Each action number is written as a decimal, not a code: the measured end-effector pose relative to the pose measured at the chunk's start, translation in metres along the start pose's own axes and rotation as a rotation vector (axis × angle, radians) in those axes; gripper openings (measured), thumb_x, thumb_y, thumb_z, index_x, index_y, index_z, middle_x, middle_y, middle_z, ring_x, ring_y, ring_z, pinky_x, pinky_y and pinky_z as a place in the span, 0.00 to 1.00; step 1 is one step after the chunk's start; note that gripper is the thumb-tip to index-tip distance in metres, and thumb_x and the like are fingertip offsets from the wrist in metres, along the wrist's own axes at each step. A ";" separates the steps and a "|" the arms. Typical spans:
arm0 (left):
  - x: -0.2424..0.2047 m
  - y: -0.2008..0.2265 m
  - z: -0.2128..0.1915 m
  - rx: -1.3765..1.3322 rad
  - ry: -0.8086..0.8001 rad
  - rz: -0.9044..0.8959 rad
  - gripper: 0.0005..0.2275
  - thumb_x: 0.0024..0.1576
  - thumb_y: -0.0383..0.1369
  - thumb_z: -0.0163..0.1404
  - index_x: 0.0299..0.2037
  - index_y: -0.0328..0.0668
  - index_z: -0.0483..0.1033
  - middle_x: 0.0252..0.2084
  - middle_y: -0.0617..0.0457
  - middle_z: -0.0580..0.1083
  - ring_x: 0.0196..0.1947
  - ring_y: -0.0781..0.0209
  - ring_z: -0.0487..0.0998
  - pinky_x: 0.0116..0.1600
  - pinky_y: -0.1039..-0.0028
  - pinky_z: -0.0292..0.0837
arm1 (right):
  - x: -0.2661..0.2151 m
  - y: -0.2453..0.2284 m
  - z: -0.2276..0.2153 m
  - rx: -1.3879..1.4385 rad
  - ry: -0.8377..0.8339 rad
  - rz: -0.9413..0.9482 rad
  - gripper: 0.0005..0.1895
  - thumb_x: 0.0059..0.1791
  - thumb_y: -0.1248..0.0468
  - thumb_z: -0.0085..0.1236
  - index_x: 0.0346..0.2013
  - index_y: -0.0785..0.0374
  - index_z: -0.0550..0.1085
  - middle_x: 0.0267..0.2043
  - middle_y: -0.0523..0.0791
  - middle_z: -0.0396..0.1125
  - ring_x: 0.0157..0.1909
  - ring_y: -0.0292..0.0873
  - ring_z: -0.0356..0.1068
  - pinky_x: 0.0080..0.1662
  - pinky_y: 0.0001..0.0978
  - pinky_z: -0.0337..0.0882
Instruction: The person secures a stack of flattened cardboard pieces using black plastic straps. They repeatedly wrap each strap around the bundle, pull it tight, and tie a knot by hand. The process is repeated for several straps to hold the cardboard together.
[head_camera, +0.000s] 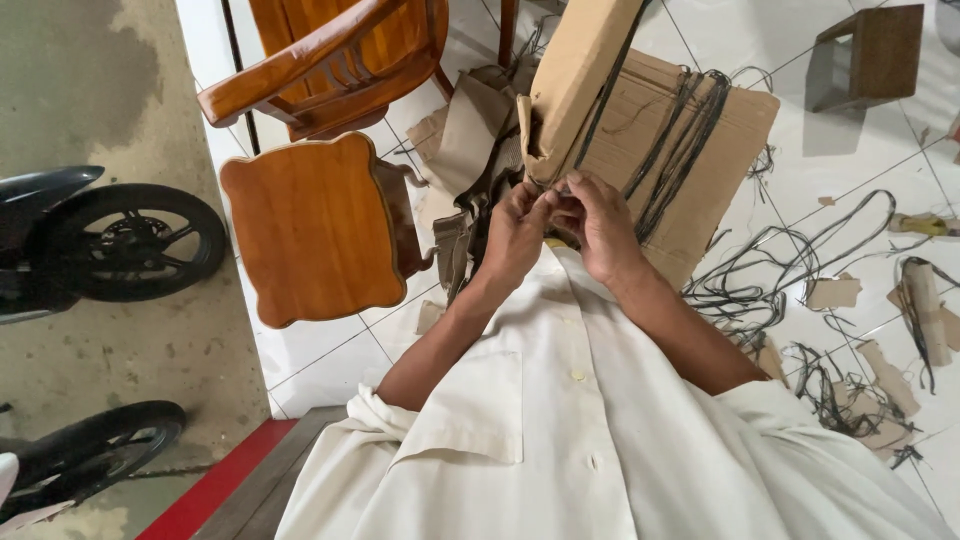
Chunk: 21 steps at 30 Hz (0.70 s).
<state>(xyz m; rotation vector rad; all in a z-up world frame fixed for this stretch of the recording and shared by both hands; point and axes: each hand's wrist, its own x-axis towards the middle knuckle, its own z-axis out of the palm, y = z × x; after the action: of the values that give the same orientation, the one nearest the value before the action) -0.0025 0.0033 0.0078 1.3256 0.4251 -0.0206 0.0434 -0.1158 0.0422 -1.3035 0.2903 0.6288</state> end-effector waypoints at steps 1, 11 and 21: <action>-0.005 0.016 0.004 0.001 -0.005 -0.001 0.07 0.67 0.33 0.47 0.38 0.40 0.71 0.21 0.59 0.67 0.22 0.75 0.61 0.28 0.81 0.54 | 0.000 -0.002 0.001 0.002 0.004 -0.001 0.13 0.54 0.51 0.55 0.40 0.58 0.74 0.37 0.42 0.72 0.42 0.38 0.73 0.47 0.33 0.73; -0.008 0.014 -0.017 0.316 -0.019 0.215 0.09 0.69 0.34 0.43 0.42 0.36 0.71 0.17 0.48 0.62 0.19 0.64 0.59 0.27 0.69 0.55 | 0.006 -0.001 -0.019 -0.798 -0.043 -0.284 0.14 0.60 0.56 0.49 0.39 0.62 0.76 0.27 0.49 0.73 0.33 0.50 0.77 0.36 0.44 0.75; 0.000 0.022 -0.023 -0.227 -0.224 -0.052 0.11 0.68 0.37 0.46 0.34 0.44 0.70 0.18 0.62 0.59 0.15 0.74 0.58 0.21 0.82 0.53 | -0.020 0.000 -0.019 -0.921 -0.201 -0.424 0.12 0.60 0.58 0.47 0.38 0.60 0.73 0.21 0.51 0.65 0.26 0.47 0.69 0.29 0.43 0.67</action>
<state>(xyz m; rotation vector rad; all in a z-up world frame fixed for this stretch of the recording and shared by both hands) -0.0034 0.0307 0.0247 1.0746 0.2624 -0.1585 0.0304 -0.1395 0.0482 -2.0786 -0.5011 0.5304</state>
